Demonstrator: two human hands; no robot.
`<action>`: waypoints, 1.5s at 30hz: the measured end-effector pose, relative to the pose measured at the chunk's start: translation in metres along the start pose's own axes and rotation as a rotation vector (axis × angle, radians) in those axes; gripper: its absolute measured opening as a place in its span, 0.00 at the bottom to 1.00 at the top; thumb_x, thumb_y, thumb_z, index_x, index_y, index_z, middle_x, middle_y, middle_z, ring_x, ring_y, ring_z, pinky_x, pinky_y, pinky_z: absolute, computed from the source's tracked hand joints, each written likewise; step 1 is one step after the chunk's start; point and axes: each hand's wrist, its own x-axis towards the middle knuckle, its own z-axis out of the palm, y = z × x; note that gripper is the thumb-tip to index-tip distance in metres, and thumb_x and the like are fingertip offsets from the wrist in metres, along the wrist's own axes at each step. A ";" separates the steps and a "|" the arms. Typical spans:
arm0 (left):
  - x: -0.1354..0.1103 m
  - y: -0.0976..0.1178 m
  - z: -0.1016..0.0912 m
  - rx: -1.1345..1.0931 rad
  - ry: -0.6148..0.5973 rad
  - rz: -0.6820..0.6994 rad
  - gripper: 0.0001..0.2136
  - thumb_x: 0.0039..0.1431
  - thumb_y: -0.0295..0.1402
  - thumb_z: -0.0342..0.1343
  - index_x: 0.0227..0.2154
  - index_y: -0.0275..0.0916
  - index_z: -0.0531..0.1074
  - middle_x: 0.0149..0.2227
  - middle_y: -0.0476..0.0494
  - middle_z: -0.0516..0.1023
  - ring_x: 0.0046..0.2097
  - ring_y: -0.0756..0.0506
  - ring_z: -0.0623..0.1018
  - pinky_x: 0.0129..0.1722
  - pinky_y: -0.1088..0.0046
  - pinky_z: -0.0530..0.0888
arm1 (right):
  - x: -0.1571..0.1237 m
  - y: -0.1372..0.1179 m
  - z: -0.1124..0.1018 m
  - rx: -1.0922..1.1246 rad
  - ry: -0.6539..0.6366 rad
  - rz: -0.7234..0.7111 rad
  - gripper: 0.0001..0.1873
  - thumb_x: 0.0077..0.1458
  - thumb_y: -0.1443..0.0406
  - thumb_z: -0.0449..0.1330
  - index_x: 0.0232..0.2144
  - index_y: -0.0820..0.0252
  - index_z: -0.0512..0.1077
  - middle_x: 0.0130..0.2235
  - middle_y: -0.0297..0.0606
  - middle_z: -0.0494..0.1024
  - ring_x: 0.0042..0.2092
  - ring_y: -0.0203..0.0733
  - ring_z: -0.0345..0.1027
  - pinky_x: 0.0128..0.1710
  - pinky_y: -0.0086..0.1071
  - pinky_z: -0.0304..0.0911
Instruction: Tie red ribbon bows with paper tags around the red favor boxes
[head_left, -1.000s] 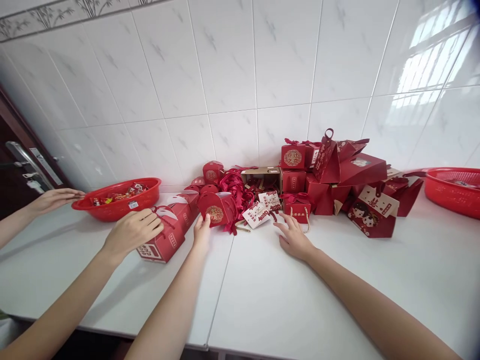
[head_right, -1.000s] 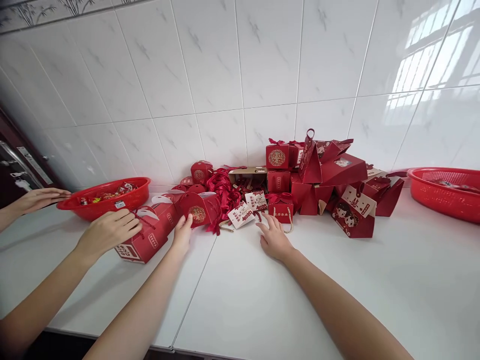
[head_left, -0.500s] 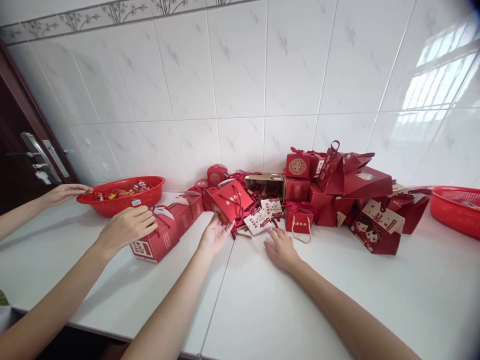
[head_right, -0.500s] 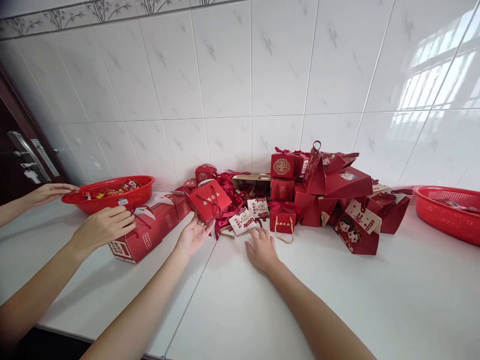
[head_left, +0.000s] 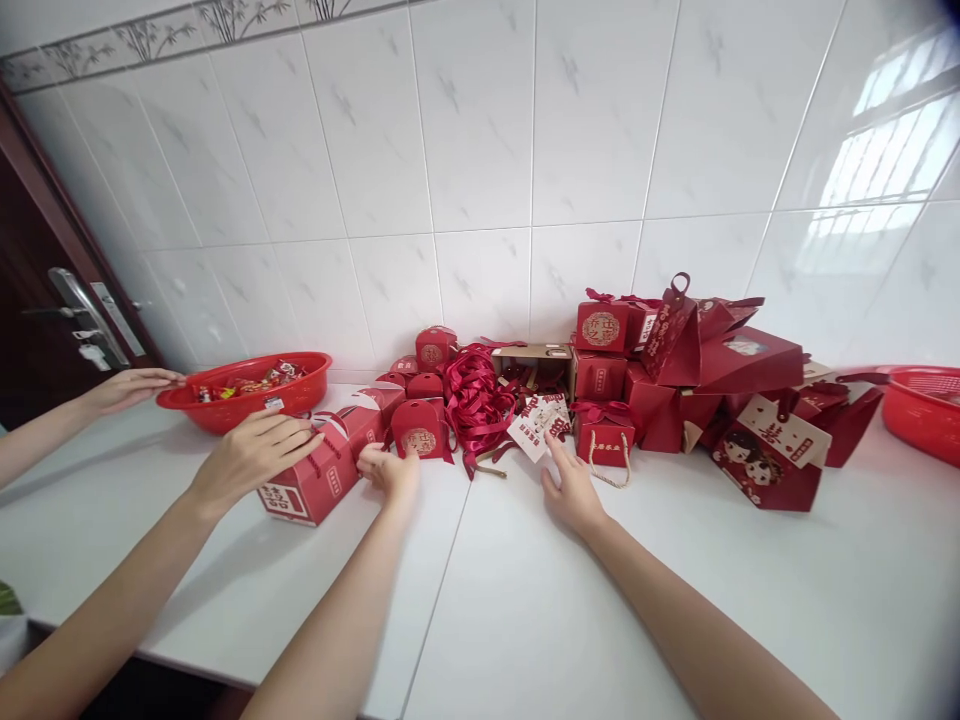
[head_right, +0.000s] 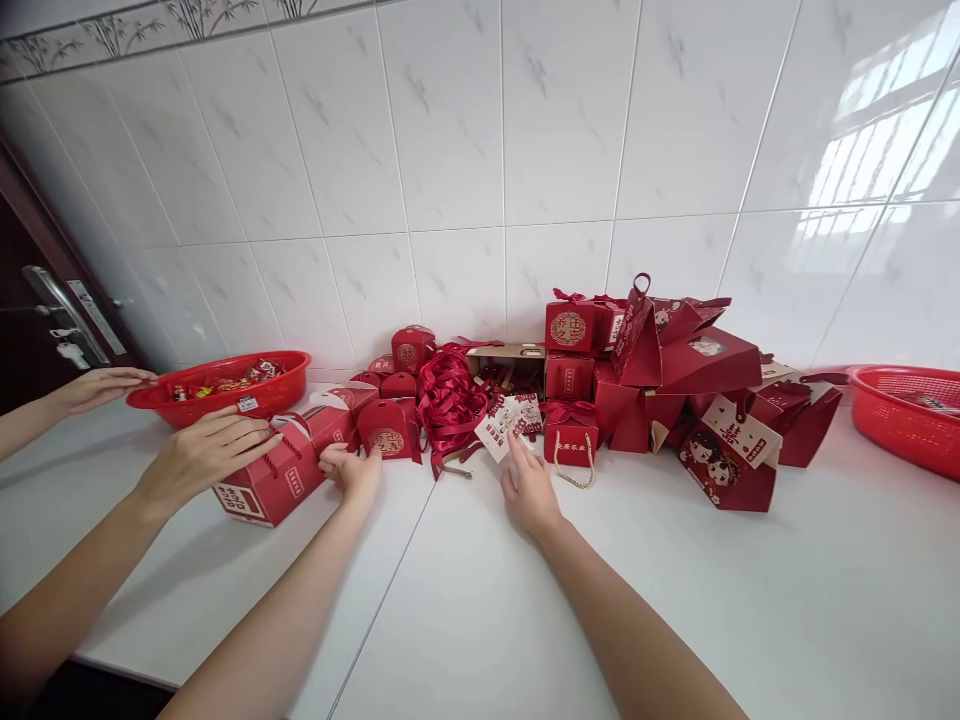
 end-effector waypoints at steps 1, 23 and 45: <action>0.003 -0.007 -0.004 0.031 -0.122 0.038 0.09 0.62 0.34 0.45 0.34 0.41 0.70 0.32 0.64 0.76 0.42 0.56 0.76 0.62 0.57 0.60 | 0.000 0.002 -0.001 0.021 0.040 0.004 0.33 0.58 0.67 0.45 0.66 0.62 0.47 0.62 0.50 0.61 0.63 0.48 0.55 0.58 0.48 0.56; -0.070 0.110 0.208 -0.012 -0.533 0.052 0.05 0.59 0.29 0.54 0.35 0.41 0.75 0.40 0.43 0.76 0.47 0.41 0.73 0.51 0.55 0.67 | -0.004 0.002 -0.010 0.103 0.194 -0.037 0.27 0.56 0.64 0.54 0.58 0.60 0.61 0.56 0.50 0.67 0.54 0.48 0.66 0.50 0.42 0.67; -0.074 0.115 0.212 -0.087 -0.575 0.061 0.07 0.54 0.26 0.56 0.31 0.43 0.78 0.39 0.45 0.77 0.48 0.40 0.70 0.49 0.61 0.67 | -0.005 0.000 -0.014 -0.008 0.100 -0.004 0.32 0.49 0.74 0.49 0.57 0.59 0.66 0.47 0.42 0.77 0.46 0.46 0.72 0.46 0.38 0.69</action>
